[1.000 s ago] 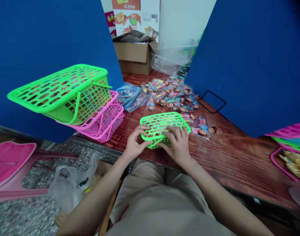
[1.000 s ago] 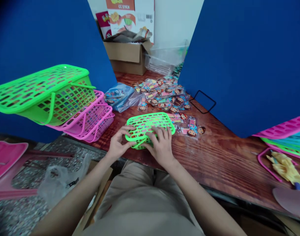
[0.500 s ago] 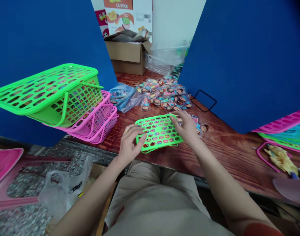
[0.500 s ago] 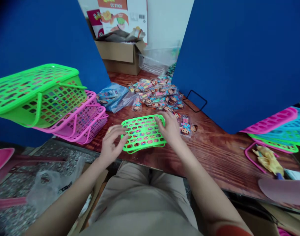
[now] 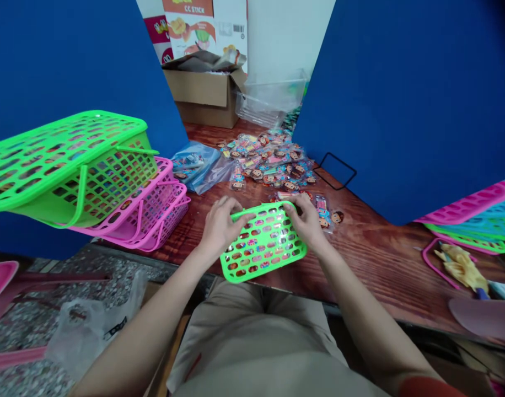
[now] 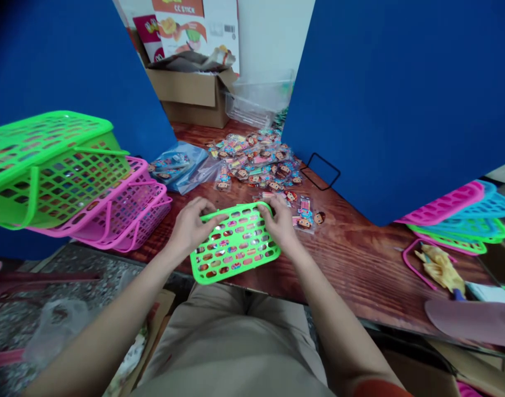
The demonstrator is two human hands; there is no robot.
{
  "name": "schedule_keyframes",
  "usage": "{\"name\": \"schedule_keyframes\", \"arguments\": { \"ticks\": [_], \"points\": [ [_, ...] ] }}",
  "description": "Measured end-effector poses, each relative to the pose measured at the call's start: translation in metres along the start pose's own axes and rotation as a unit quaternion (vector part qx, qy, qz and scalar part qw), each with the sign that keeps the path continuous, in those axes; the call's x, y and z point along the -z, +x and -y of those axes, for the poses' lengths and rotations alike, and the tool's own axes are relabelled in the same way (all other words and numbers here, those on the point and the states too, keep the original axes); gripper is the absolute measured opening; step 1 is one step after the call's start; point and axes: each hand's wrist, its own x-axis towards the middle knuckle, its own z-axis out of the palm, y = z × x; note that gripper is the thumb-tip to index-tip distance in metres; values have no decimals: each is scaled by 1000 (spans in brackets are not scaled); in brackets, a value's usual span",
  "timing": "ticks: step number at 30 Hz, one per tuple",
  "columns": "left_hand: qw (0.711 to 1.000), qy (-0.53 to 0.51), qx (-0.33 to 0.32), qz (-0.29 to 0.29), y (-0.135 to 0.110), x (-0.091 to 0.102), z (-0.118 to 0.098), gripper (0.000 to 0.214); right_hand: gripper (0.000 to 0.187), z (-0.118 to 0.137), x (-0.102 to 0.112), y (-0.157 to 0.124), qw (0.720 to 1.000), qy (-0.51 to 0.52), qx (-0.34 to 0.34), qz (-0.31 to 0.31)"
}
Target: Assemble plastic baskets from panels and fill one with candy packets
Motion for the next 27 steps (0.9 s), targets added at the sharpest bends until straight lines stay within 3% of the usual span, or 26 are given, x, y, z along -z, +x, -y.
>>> {"name": "schedule_keyframes", "arguments": {
  "ticks": [5,10,15,21,27],
  "points": [
    [990,15,-117,-76,-53,3,-30,17,18,16,26,-38,996,58,65,-31],
    [980,102,-145,-95,-90,-9,-58,15,14,5,53,-62,995,40,94,10],
    [970,156,-148,-113,-98,-18,-74,11,13,2,61,-75,994,4,112,0],
    [969,163,-158,-96,-97,-21,-73,10,13,2,67,-71,989,20,145,33],
    [963,169,-181,-105,-97,-22,-66,12,36,3,79,-66,966,-76,221,110]
  ]
}}
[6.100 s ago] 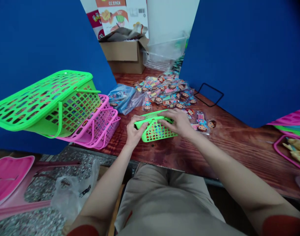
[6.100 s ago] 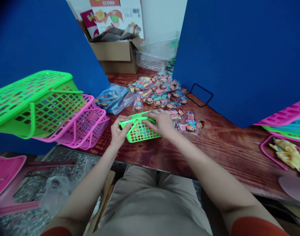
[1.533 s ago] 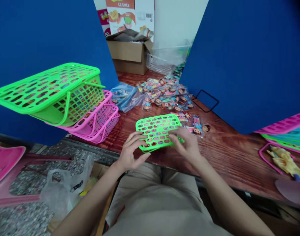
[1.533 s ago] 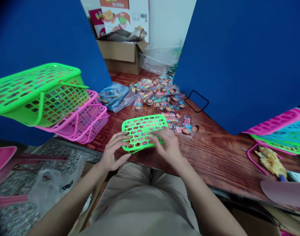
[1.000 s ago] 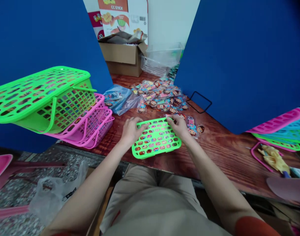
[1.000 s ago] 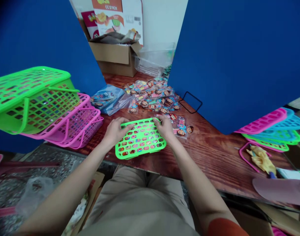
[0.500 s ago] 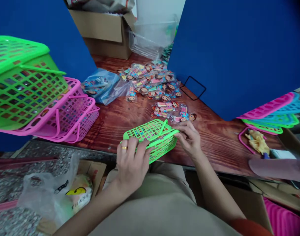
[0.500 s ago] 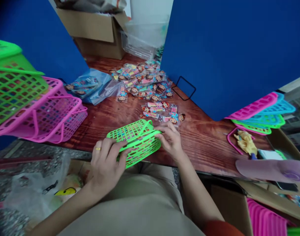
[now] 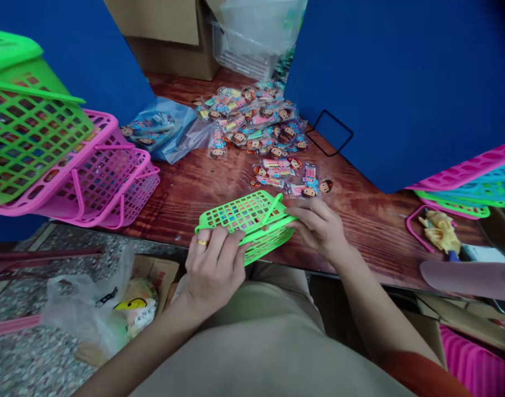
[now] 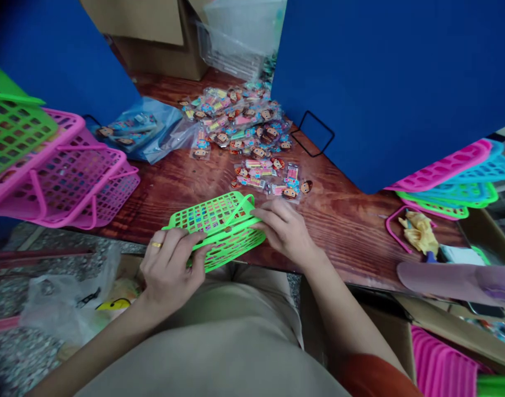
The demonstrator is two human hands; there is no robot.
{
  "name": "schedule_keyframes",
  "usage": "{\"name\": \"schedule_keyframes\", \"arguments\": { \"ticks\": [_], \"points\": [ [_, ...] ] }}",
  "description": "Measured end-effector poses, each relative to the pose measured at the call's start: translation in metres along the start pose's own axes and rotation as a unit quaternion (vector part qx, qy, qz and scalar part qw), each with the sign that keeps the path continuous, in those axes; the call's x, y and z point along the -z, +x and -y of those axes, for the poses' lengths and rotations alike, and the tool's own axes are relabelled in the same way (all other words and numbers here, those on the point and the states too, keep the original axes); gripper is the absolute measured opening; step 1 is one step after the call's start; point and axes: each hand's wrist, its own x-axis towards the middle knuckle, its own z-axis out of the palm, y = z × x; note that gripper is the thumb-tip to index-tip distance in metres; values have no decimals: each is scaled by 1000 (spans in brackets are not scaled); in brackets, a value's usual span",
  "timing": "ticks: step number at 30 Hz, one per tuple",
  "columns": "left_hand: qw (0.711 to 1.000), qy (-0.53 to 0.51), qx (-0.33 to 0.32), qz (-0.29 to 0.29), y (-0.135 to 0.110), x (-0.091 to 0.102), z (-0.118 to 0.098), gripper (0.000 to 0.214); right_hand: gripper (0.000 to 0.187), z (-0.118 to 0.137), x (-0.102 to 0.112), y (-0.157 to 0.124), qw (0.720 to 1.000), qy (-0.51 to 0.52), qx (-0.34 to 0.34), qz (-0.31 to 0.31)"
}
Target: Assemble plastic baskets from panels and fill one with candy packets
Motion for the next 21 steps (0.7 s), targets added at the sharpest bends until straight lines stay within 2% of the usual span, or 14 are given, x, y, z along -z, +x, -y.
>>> {"name": "schedule_keyframes", "arguments": {
  "ticks": [3,6,13,16,21],
  "points": [
    [1000,0,-3,-1,-1,-1,2,14,40,7,2,4,999,-11,34,23],
    [1000,-2,-6,-3,-2,-1,3,17,36,14,4,12,998,18,31,57],
    [1000,-10,-12,6,-1,-1,5,15,44,20,20,30,979,4,61,193],
    [1000,-17,-13,10,0,0,6,12,43,23,22,35,973,-23,72,219],
    [1000,-1,-7,9,1,1,4,9,28,32,20,40,966,-78,87,232]
  ]
}}
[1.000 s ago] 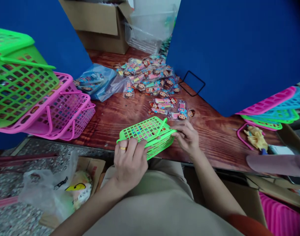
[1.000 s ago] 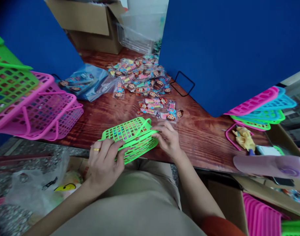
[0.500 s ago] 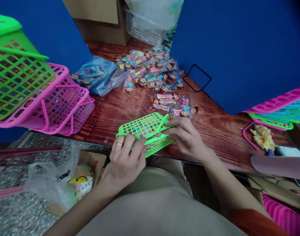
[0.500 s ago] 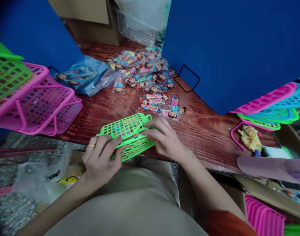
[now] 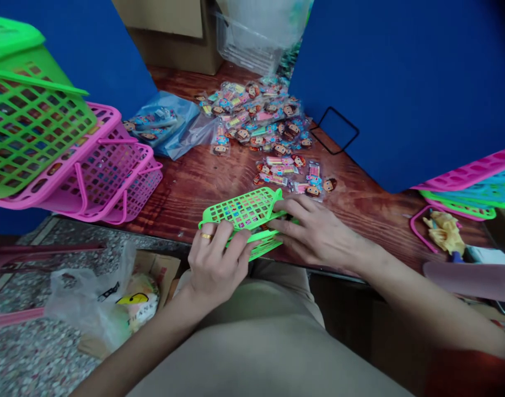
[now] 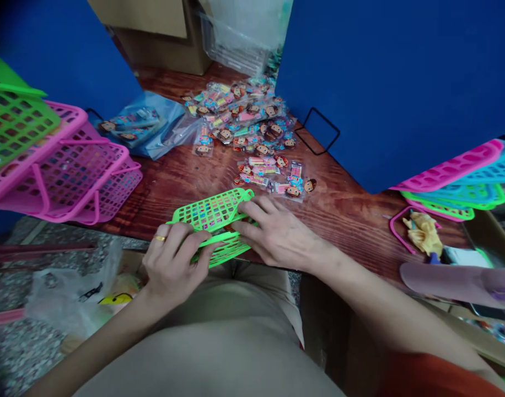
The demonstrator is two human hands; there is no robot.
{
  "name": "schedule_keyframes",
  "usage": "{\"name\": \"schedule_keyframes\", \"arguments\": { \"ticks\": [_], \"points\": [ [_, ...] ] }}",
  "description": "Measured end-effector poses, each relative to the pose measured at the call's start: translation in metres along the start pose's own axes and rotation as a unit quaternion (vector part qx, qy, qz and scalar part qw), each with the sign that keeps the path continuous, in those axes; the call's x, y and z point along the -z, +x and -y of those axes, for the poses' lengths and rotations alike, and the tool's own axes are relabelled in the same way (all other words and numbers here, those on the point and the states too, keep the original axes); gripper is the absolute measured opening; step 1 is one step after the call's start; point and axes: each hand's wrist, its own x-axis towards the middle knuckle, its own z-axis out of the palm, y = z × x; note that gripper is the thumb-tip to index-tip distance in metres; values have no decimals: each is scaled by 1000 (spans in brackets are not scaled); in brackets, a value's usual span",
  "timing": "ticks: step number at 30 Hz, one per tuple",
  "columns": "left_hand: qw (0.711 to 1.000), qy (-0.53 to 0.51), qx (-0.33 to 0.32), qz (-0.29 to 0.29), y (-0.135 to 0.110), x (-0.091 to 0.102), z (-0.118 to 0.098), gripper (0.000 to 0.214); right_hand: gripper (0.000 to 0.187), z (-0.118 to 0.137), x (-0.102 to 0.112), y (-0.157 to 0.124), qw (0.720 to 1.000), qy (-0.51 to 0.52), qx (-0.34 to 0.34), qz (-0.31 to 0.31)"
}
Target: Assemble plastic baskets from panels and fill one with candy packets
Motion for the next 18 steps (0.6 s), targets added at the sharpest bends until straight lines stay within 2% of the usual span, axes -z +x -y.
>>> {"name": "schedule_keyframes", "arguments": {
  "ticks": [3,6,10,13,16,18],
  "points": [
    [1000,9,2,-2,1,-1,-1,8,25,2,1,2,999,-35,-9,-2],
    [1000,4,7,-4,2,-2,-2,8,22,-4,-1,2,1000,-2,-10,-13],
    [999,-12,40,-29,4,-3,-2,14,19,-17,-15,0,987,125,9,-97],
    [998,-17,46,-32,5,-3,-2,16,17,-19,-27,-2,968,189,-13,-165],
    [999,-22,43,-23,4,-4,-2,9,20,-16,-32,-4,958,205,-30,-197],
    [998,-28,48,-23,4,-4,-2,9,23,-14,-32,-5,959,203,-35,-195]
  ]
}}
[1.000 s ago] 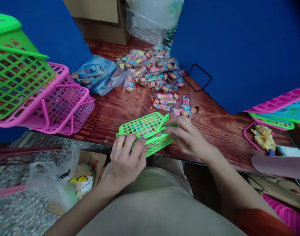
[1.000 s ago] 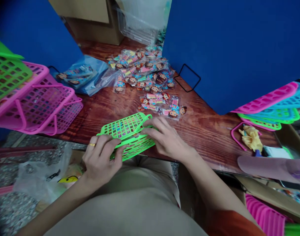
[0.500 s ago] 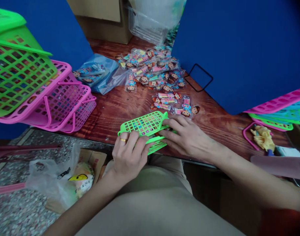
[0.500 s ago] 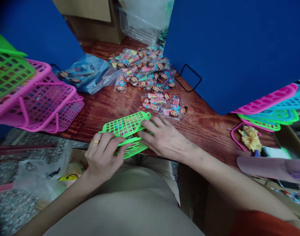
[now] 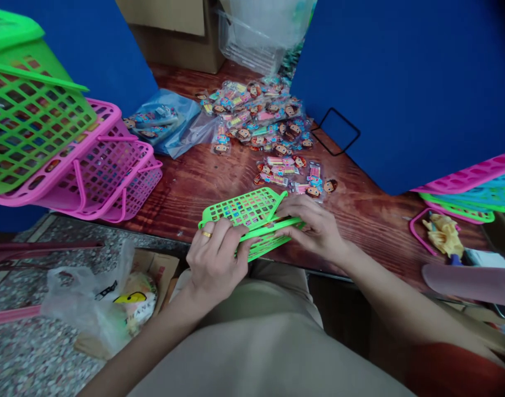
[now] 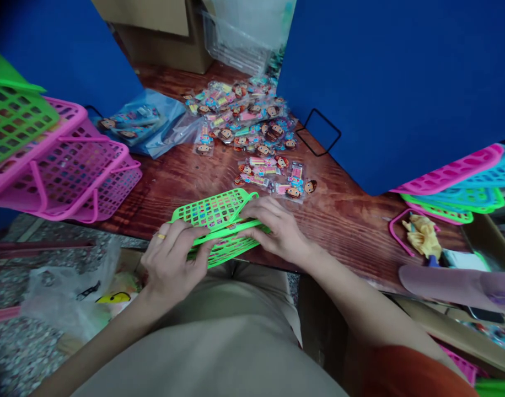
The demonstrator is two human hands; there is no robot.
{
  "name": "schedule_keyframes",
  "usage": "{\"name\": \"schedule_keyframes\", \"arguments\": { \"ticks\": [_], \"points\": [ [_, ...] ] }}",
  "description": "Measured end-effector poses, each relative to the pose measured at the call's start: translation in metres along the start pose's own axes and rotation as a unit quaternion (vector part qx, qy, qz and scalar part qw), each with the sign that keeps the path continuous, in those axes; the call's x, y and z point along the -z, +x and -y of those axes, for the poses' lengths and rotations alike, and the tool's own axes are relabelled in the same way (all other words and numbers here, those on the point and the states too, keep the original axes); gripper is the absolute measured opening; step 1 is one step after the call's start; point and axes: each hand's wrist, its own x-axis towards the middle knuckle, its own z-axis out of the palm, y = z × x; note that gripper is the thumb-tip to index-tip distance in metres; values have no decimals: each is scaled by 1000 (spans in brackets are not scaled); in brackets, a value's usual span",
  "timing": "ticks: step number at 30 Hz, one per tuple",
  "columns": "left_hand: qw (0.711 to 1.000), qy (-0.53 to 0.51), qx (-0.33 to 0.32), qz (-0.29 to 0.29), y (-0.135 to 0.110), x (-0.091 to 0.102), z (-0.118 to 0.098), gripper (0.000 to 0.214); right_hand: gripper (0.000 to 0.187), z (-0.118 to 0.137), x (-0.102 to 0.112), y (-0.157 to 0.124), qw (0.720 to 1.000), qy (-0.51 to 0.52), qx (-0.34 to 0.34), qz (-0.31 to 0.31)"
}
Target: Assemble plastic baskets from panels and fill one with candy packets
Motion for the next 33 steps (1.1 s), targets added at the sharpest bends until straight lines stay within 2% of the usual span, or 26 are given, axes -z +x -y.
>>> {"name": "schedule_keyframes", "arguments": {
  "ticks": [4,8,15,22,33],
  "points": [
    [1000,-15,7,7,0,-1,0,10,21,1,2,0,999,-40,-8,32],
    [1000,-18,17,17,2,0,-1,12,17,4,3,3,998,-44,-16,34],
    [997,-47,46,36,5,4,-2,13,24,15,4,15,995,-17,-101,20],
    [995,-65,57,45,6,5,-2,13,20,12,6,13,997,-14,-70,27],
    [984,-109,103,96,12,9,-2,8,21,5,17,26,990,42,-112,81]
  ]
}}
